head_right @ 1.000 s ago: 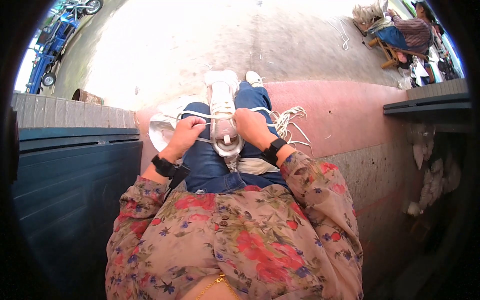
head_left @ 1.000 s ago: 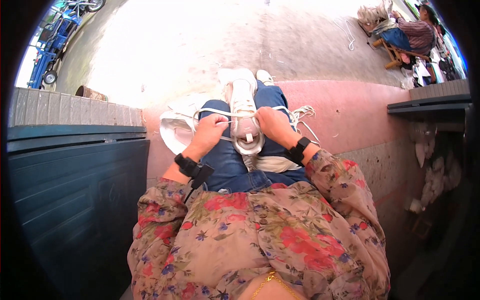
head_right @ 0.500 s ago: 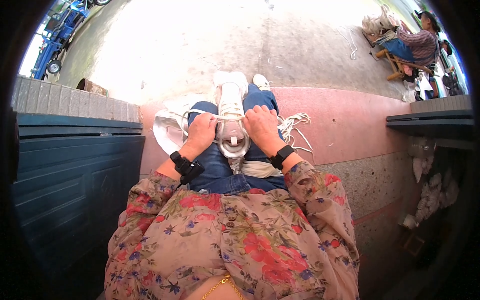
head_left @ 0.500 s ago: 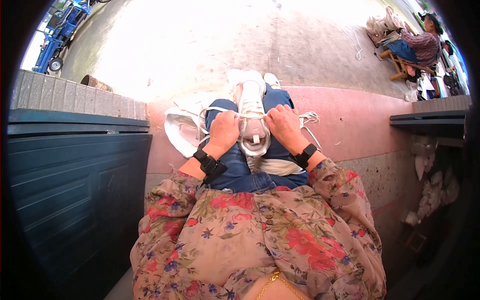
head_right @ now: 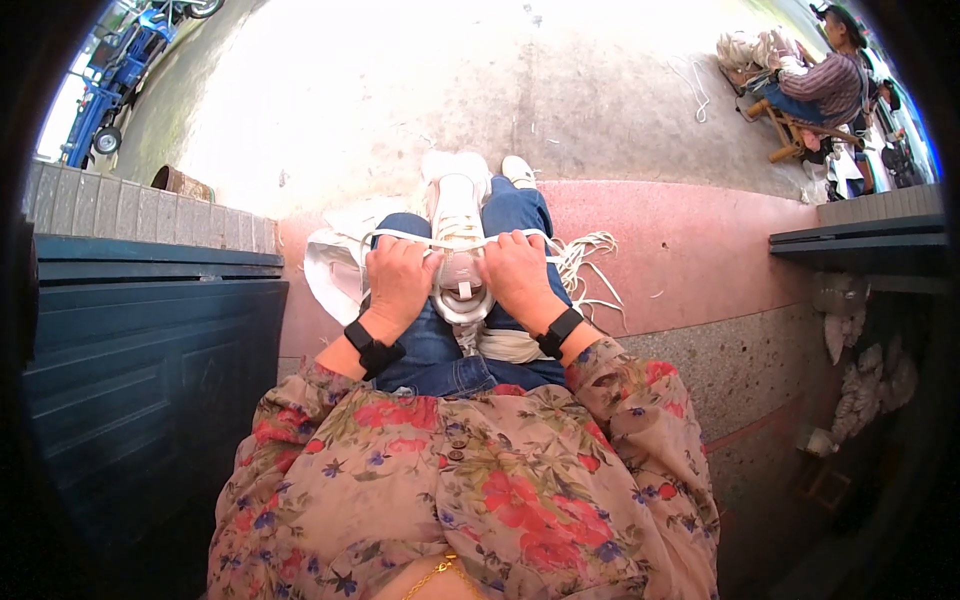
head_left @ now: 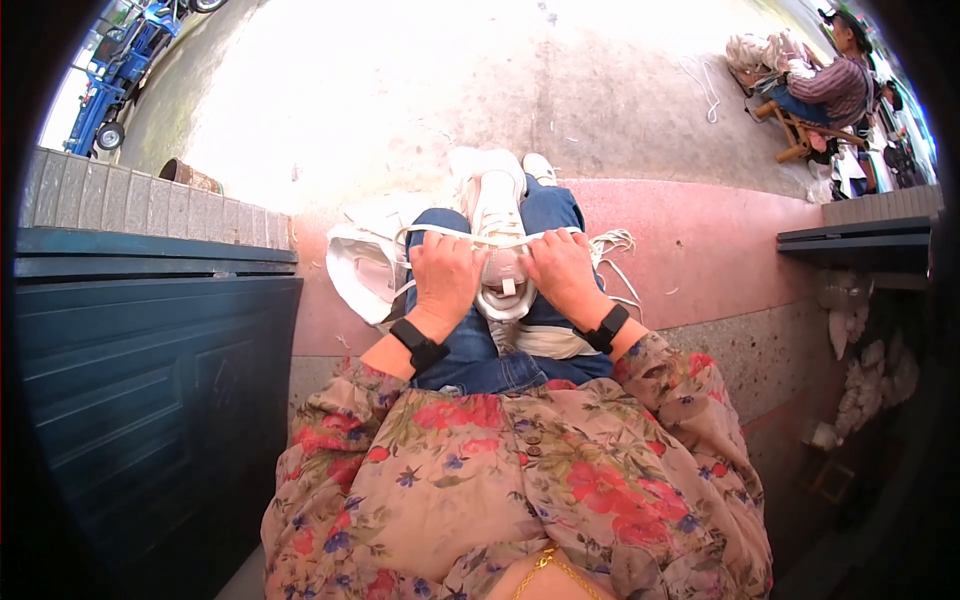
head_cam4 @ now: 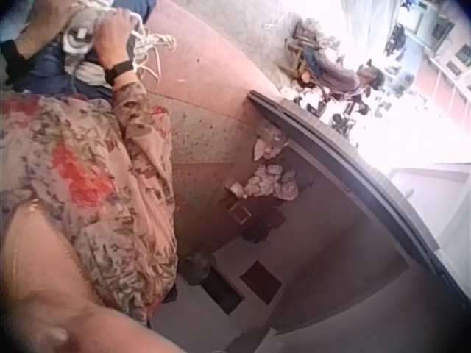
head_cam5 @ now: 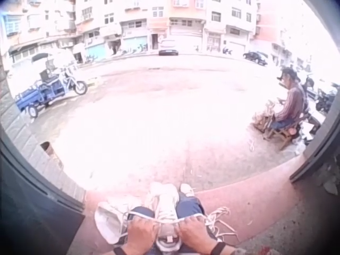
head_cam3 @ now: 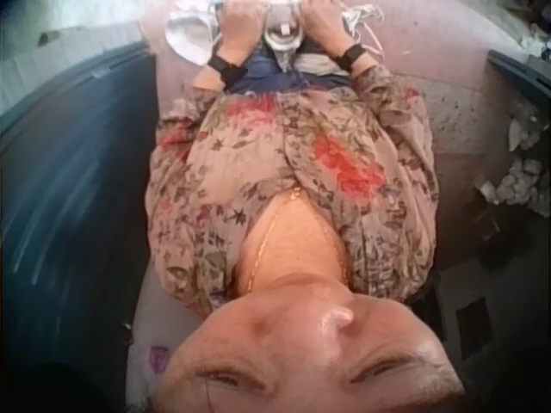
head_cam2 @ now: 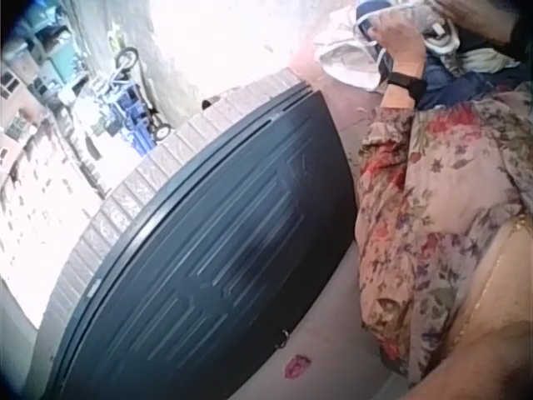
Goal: The recorder is lacing a white sneaker while it is held in their lap.
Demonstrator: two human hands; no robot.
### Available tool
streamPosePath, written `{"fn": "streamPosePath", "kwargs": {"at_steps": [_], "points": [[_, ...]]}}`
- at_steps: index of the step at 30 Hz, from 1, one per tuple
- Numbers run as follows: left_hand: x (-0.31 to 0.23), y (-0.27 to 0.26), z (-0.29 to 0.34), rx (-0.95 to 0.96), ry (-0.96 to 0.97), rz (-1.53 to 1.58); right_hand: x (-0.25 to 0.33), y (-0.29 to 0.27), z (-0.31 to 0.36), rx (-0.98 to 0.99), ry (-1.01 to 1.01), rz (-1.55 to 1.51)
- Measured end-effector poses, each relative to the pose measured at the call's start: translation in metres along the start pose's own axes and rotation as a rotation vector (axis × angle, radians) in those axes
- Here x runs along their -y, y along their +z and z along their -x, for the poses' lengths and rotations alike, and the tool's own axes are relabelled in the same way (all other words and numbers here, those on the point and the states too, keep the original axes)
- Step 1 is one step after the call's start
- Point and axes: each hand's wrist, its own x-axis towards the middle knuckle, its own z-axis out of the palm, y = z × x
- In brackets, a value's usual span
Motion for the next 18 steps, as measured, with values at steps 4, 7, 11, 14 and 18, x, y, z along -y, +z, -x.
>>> {"fn": "streamPosePath", "kwargs": {"at_steps": [4,7,11,14,18], "points": [[-0.005,0.002,0.007,0.022,0.068,-0.105,-0.025,0.014,0.002,-0.002,-0.008,-0.067],[0.002,0.009,0.006,0.057,0.029,-0.006,-0.027,0.01,0.004,-0.021,0.04,-0.3],[0.002,-0.002,-0.014,0.122,0.08,0.062,-0.03,0.01,0.002,-0.131,0.039,-0.439],[-0.004,0.002,-0.052,0.183,-0.006,0.212,-0.03,0.01,0.005,0.052,0.221,-0.649],[-0.017,0.036,-0.101,0.383,0.075,0.493,-0.02,0.008,0.003,0.05,0.25,-0.641]]}}
